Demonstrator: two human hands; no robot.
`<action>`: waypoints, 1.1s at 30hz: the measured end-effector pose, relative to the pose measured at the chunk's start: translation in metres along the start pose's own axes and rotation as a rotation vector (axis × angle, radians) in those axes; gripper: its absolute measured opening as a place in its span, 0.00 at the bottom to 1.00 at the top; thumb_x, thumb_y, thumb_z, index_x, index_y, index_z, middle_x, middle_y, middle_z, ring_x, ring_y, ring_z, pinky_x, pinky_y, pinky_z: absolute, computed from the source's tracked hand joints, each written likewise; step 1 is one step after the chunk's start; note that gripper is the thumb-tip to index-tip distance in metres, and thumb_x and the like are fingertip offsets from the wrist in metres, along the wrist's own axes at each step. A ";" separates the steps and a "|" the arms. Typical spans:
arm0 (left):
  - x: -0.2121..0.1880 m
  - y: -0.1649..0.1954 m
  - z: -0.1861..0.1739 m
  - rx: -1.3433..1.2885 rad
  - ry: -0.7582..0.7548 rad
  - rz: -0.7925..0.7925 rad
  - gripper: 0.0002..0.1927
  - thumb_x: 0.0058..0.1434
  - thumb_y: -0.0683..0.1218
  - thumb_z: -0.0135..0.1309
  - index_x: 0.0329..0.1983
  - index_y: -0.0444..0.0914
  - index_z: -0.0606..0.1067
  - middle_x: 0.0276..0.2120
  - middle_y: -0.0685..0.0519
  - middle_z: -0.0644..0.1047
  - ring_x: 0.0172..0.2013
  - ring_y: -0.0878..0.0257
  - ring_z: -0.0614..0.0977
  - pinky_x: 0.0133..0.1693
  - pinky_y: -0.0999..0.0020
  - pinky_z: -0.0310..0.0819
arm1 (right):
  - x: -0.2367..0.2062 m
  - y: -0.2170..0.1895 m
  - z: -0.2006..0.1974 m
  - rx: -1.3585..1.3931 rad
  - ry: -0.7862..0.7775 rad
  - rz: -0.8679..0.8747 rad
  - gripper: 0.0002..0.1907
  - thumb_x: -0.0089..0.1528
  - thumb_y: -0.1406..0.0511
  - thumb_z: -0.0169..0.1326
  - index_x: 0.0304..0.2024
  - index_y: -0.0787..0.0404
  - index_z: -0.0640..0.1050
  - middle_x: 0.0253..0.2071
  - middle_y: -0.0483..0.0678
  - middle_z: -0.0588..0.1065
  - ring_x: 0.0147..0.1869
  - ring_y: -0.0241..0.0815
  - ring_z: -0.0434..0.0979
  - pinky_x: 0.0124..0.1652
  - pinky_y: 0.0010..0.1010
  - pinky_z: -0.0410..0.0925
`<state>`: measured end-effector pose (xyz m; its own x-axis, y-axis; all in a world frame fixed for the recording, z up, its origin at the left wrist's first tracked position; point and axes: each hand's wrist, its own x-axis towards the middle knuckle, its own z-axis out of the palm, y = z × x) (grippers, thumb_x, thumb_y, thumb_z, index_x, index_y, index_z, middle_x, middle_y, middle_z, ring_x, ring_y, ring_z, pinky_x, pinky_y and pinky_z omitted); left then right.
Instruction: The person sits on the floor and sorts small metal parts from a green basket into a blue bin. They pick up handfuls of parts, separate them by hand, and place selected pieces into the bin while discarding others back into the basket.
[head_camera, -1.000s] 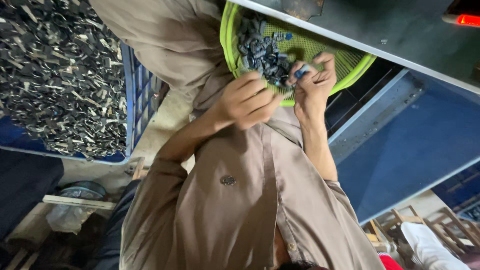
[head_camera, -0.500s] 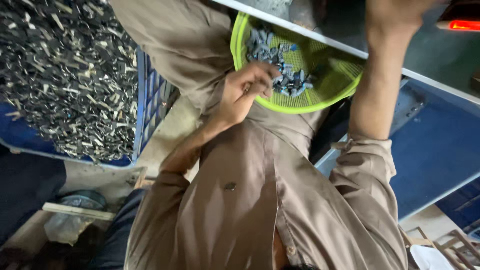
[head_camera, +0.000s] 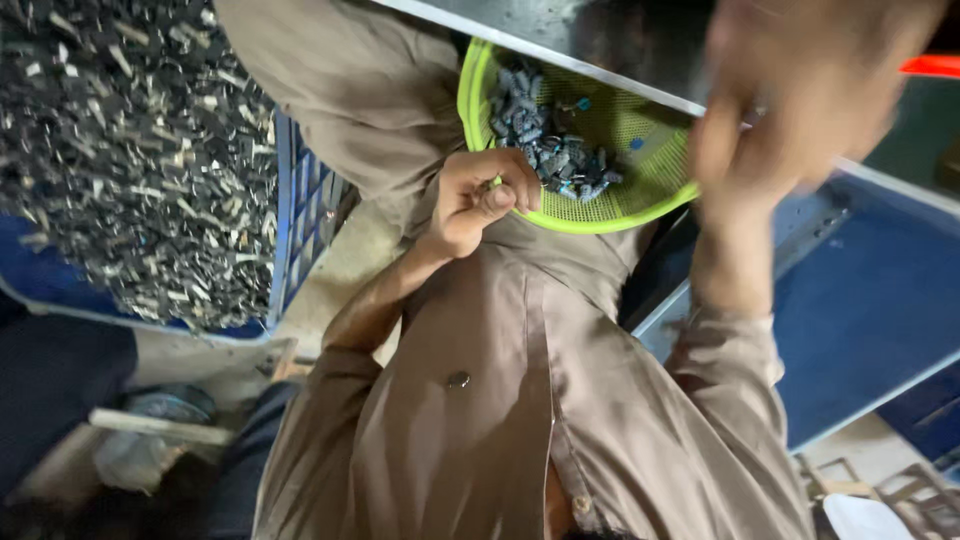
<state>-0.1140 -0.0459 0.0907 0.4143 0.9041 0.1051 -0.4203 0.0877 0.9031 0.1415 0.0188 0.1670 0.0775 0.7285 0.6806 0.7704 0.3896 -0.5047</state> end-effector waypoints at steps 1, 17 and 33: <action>0.002 0.002 0.000 -0.015 0.018 0.012 0.25 0.75 0.58 0.49 0.34 0.31 0.73 0.32 0.48 0.78 0.31 0.63 0.78 0.38 0.69 0.73 | -0.012 -0.010 -0.004 0.132 -0.154 -0.081 0.11 0.66 0.66 0.53 0.46 0.71 0.73 0.45 0.61 0.78 0.47 0.58 0.80 0.50 0.44 0.71; 0.014 0.008 0.008 0.533 -0.004 0.162 0.10 0.61 0.37 0.61 0.45 0.33 0.75 0.39 0.47 0.78 0.38 0.53 0.82 0.42 0.63 0.76 | -0.131 -0.042 0.004 0.869 -0.253 0.725 0.13 0.71 0.73 0.59 0.51 0.66 0.68 0.49 0.56 0.79 0.52 0.45 0.82 0.51 0.29 0.76; -0.022 0.029 -0.046 -0.010 0.560 0.416 0.08 0.60 0.39 0.60 0.43 0.34 0.78 0.37 0.49 0.78 0.34 0.56 0.80 0.36 0.64 0.77 | -0.129 -0.022 0.012 1.255 -0.053 1.092 0.15 0.70 0.72 0.61 0.48 0.58 0.66 0.39 0.55 0.76 0.36 0.43 0.78 0.37 0.29 0.73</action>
<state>-0.1728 -0.0443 0.0948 -0.2600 0.9428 0.2085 -0.4629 -0.3112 0.8300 0.1070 -0.0775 0.0841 0.1613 0.9517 -0.2611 -0.5842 -0.1212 -0.8025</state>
